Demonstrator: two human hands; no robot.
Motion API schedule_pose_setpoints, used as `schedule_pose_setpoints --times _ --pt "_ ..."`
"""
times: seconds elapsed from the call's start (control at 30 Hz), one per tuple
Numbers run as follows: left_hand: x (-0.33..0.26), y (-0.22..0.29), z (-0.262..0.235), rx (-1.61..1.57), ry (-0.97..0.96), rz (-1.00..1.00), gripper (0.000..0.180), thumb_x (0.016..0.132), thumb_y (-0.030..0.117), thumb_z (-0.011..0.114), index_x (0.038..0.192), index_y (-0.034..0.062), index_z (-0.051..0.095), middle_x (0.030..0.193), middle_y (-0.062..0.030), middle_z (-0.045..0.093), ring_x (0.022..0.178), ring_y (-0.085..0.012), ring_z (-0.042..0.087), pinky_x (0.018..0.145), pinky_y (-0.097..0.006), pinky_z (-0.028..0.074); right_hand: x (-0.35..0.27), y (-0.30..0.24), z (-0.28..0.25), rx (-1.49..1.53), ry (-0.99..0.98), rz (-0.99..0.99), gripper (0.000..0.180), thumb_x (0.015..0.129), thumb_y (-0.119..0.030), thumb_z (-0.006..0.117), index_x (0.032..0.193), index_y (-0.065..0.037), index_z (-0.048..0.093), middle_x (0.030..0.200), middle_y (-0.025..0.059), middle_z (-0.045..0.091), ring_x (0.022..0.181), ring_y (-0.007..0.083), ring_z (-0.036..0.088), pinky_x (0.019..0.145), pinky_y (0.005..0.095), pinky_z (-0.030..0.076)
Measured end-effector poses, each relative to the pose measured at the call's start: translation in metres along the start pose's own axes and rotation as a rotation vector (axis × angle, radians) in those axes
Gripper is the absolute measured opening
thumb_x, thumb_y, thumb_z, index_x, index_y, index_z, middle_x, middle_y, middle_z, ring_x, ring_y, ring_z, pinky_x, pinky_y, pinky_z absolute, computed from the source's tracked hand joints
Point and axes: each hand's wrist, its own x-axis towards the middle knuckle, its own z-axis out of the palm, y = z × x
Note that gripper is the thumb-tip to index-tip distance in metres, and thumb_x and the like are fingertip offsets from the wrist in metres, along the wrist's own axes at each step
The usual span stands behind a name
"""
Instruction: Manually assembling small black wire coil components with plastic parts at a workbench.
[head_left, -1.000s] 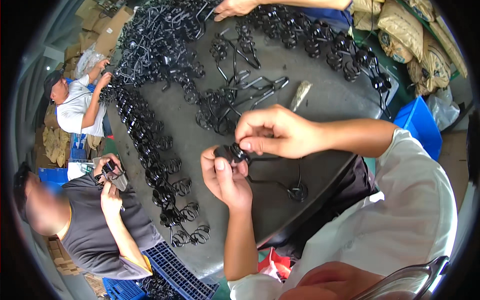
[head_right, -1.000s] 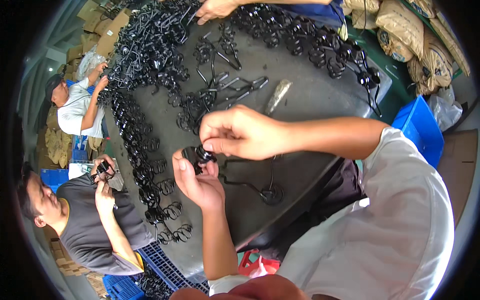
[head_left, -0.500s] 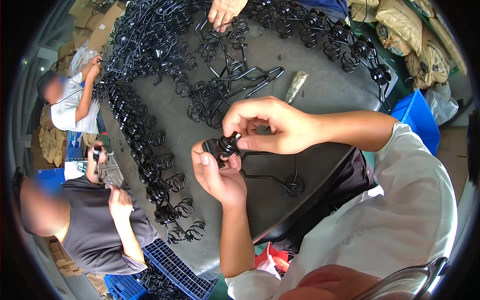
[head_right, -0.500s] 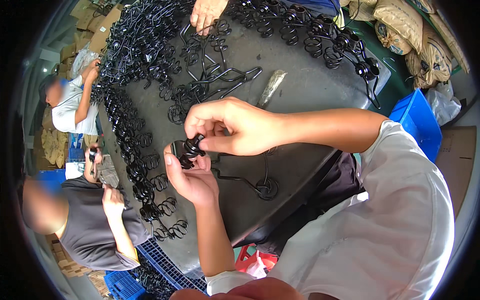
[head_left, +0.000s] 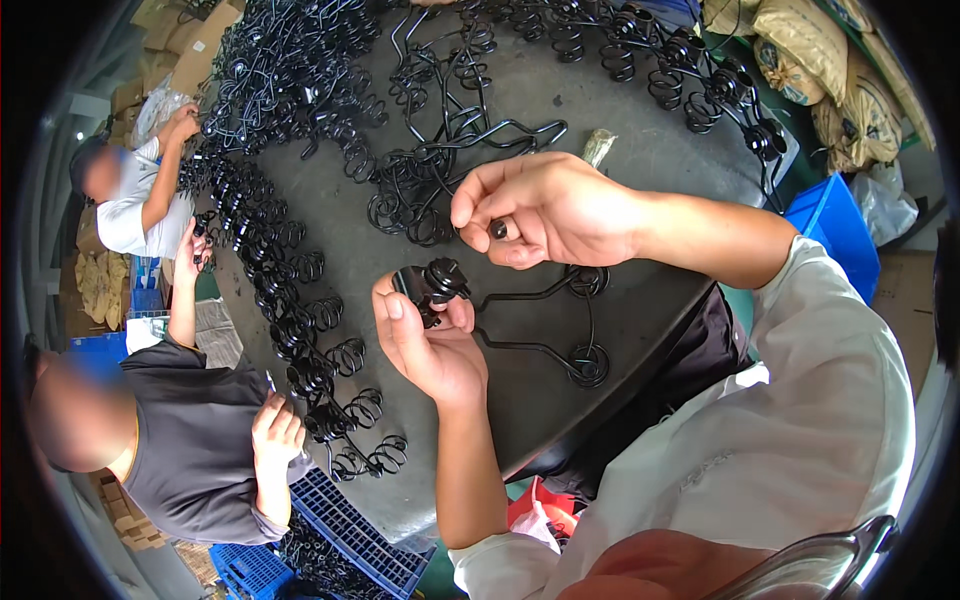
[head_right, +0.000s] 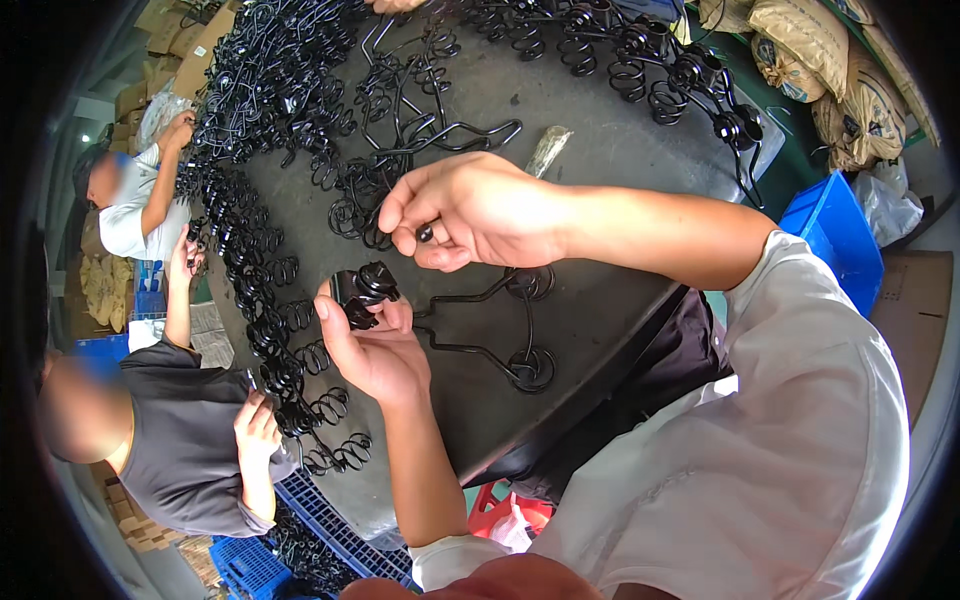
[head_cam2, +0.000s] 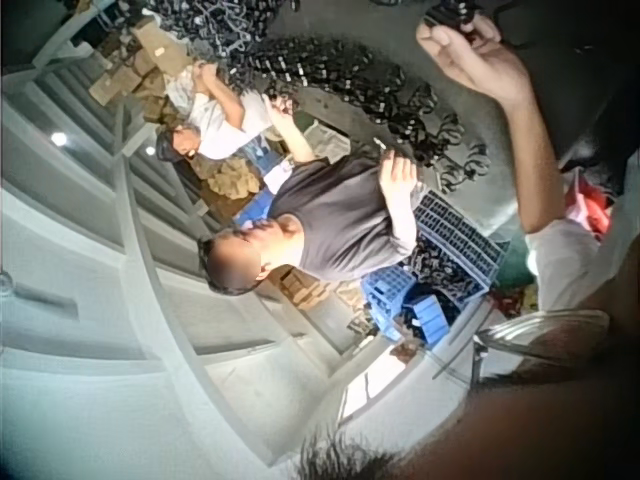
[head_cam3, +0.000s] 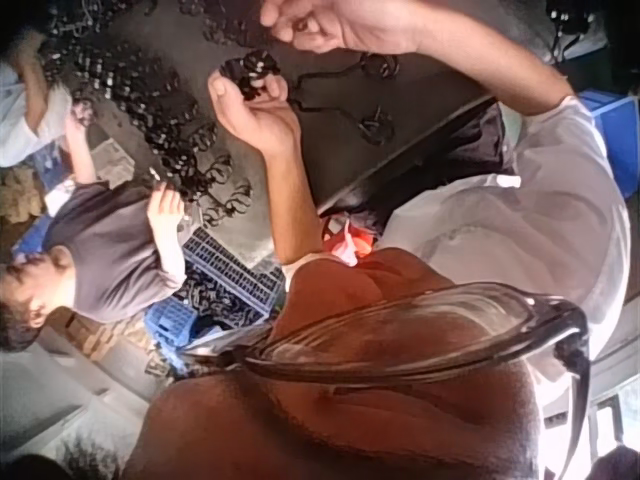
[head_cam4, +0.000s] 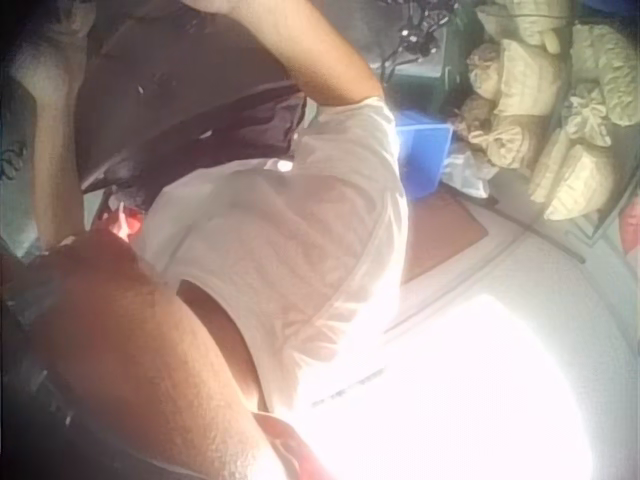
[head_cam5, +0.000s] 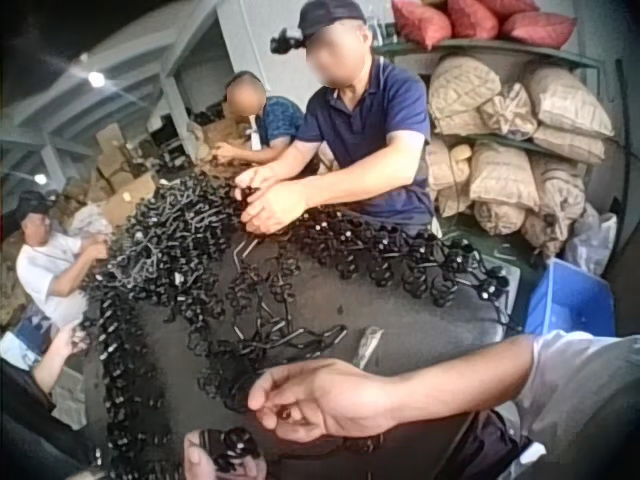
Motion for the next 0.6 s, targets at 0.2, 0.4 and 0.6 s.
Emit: schedule_pose_setpoints --times 0.2,0.4,0.6 --pt "-0.002 -0.005 -0.003 -0.027 -0.068 0.003 0.036 0.103 0.038 0.055 0.095 0.0039 0.05 0.075 -0.0039 0.053 0.057 -0.0108 0.047 0.051 -0.023 0.036 0.001 0.01 0.0 -0.706 -0.006 -0.209 0.025 0.094 -0.023 0.073 0.105 -0.003 0.064 0.073 -0.0042 0.048 0.061 0.0093 0.043 0.057 0.0276 0.036" --pt "-0.004 0.0 0.003 -0.051 -0.096 -0.013 0.036 0.104 0.037 0.055 0.096 0.0027 0.051 0.076 -0.0041 0.055 0.058 -0.0099 0.046 0.054 -0.023 0.037 -0.009 -0.002 0.006 -1.289 -0.06 -0.367 0.037 0.089 -0.029 0.081 0.107 -0.002 0.061 0.063 0.0055 0.046 0.055 0.0178 0.047 0.053 0.0368 0.036" --pt "0.0 -0.002 -0.001 -0.179 -0.054 -0.173 0.044 0.104 0.046 0.05 0.092 0.0043 0.051 0.075 -0.0021 0.05 0.058 -0.011 0.046 0.051 -0.023 0.035 -0.002 0.015 0.001 -1.201 -0.22 -0.442 0.019 0.101 -0.017 0.064 0.101 0.001 0.057 0.071 0.017 0.061 0.065 0.0362 0.061 0.059 0.0461 0.042"
